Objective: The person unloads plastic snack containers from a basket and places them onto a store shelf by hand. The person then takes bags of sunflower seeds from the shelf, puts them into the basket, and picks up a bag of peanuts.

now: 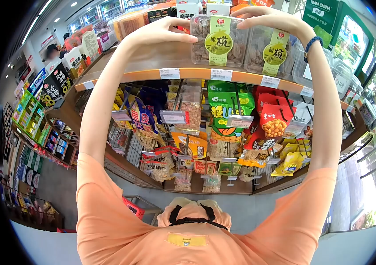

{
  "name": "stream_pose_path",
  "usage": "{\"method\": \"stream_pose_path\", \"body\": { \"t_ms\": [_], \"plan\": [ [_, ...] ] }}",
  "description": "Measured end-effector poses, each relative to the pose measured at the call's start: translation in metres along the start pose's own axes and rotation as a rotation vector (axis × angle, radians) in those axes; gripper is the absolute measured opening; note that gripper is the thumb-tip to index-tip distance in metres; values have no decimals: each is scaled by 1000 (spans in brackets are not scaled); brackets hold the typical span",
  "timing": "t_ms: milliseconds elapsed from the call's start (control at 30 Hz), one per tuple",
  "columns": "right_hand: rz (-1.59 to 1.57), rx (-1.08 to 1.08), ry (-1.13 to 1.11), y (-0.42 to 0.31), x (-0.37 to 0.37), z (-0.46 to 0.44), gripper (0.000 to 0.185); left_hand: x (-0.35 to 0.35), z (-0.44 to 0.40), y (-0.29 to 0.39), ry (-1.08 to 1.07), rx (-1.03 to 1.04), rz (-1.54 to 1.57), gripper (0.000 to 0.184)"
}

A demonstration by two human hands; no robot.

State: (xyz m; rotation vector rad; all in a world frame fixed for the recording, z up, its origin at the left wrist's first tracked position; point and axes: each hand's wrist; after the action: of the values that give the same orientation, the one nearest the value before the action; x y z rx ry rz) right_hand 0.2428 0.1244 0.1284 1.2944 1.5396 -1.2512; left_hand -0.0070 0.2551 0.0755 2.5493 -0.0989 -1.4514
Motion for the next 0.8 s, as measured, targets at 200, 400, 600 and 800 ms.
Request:
{"method": "stream_pose_path", "body": {
  "t_ms": [200, 400, 600, 800],
  "plan": [
    [-16, -63, 24, 5, 1, -2, 63, 4, 6, 9, 68, -59, 87, 86],
    [-153, -128, 298, -67, -9, 61, 50, 0, 50, 43, 297, -25, 295, 94],
    [-173, -497, 251, -86, 67, 164, 37, 25, 188, 122, 330, -9, 795, 60],
    [-417, -387, -400, -76, 258, 217, 27, 157, 328, 187, 273, -505, 1227, 51]
  ]
}}
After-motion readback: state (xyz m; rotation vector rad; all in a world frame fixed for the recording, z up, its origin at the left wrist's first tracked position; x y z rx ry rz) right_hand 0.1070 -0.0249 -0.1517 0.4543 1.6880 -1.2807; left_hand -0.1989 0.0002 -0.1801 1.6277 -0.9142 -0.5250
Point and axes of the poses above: each hand's wrist, its own z-axis away from the middle knuckle, its own x-axis out of the palm, y = z × x, and after that the axes turned 14 degrees about x, right-handed
